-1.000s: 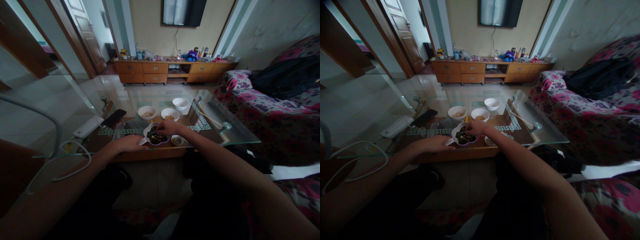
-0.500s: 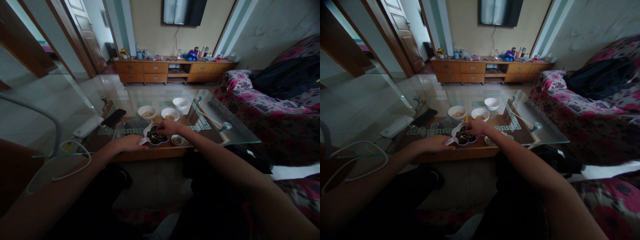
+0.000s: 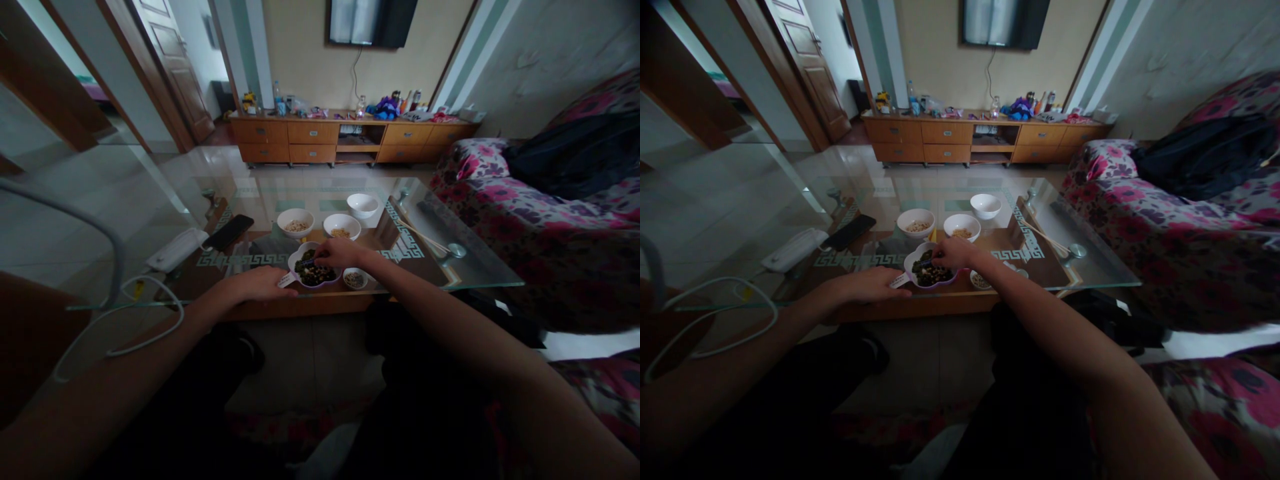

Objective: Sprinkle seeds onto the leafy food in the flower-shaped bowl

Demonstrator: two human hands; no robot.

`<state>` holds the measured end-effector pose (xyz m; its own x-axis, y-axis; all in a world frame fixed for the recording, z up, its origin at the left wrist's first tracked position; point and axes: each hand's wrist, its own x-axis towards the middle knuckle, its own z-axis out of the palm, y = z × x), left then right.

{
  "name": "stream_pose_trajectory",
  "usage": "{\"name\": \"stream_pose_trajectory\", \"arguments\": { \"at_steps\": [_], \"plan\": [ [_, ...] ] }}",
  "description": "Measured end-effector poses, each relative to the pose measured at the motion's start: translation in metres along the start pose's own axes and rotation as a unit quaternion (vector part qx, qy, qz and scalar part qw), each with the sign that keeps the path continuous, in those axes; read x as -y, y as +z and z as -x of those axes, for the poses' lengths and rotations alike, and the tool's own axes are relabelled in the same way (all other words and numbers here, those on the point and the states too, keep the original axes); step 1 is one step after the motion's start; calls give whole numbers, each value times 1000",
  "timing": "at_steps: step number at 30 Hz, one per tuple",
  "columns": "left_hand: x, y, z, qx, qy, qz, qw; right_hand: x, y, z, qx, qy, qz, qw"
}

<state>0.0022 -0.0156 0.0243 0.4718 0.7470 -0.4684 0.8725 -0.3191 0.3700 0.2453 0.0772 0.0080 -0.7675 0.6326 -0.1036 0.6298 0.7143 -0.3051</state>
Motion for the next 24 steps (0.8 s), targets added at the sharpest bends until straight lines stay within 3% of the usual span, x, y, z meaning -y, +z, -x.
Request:
{"name": "stream_pose_trajectory", "arguments": {
  "at_steps": [10, 24],
  "plan": [
    [-4, -2, 2, 15, -28, 10, 999, 3, -3, 0, 17, -4, -1, 1000],
    [-1, -1, 1, 15, -16, 21, 1000, 2, -2, -1, 17, 8, 4, 1000]
  ]
}}
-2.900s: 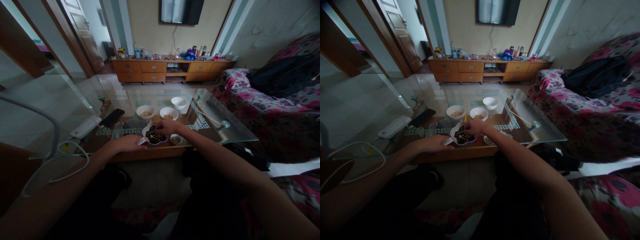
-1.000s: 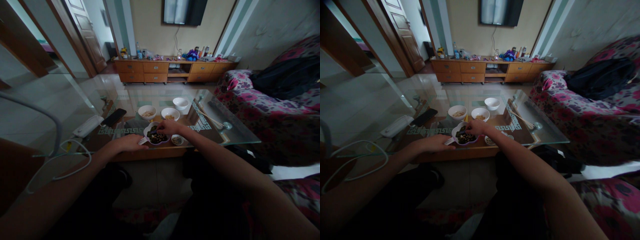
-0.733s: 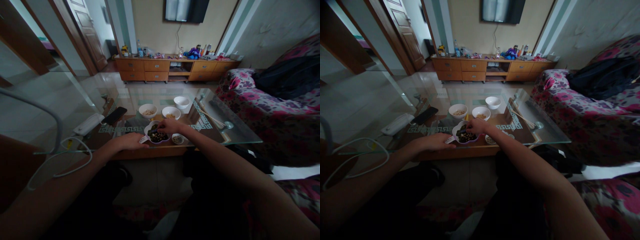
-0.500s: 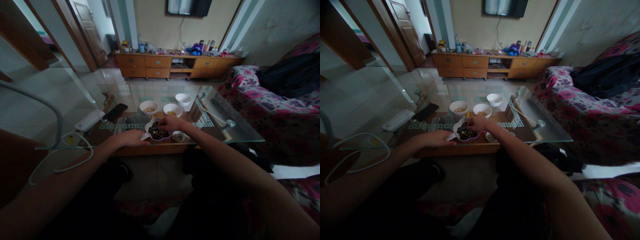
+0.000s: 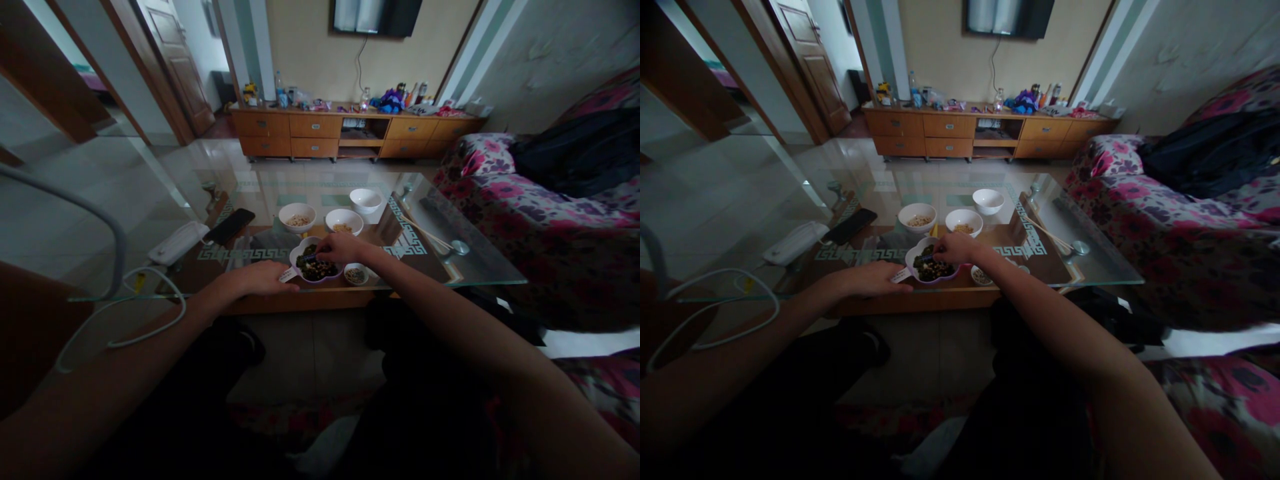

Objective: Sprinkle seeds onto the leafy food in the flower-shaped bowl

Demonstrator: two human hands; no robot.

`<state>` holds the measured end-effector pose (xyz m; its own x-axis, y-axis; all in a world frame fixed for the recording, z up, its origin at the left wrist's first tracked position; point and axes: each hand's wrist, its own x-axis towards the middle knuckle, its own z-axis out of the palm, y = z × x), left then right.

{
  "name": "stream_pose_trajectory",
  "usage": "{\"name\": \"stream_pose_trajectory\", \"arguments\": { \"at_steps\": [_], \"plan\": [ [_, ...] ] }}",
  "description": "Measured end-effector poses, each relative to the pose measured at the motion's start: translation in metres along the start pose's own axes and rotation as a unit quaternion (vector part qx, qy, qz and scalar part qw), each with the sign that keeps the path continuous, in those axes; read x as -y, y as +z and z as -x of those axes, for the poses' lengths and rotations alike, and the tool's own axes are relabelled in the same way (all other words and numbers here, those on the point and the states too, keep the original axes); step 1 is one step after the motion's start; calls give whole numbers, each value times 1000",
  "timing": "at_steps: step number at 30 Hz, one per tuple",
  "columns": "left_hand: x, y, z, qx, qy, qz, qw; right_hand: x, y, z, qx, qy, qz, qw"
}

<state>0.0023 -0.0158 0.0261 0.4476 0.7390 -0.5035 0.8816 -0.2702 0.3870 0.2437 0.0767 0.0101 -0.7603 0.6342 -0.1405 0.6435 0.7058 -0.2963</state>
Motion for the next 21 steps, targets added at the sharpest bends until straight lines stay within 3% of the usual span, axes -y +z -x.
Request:
{"name": "stream_pose_trajectory", "arguments": {
  "at_steps": [15, 21],
  "plan": [
    [-1, 1, -1, -17, 9, -19, 1000, -1, -1, 0, -8, -7, -17, 1000],
    [-1, 0, 1, -13, 19, 9, 1000, 1, -1, -3, 23, 3, -87, 996]
  ]
}}
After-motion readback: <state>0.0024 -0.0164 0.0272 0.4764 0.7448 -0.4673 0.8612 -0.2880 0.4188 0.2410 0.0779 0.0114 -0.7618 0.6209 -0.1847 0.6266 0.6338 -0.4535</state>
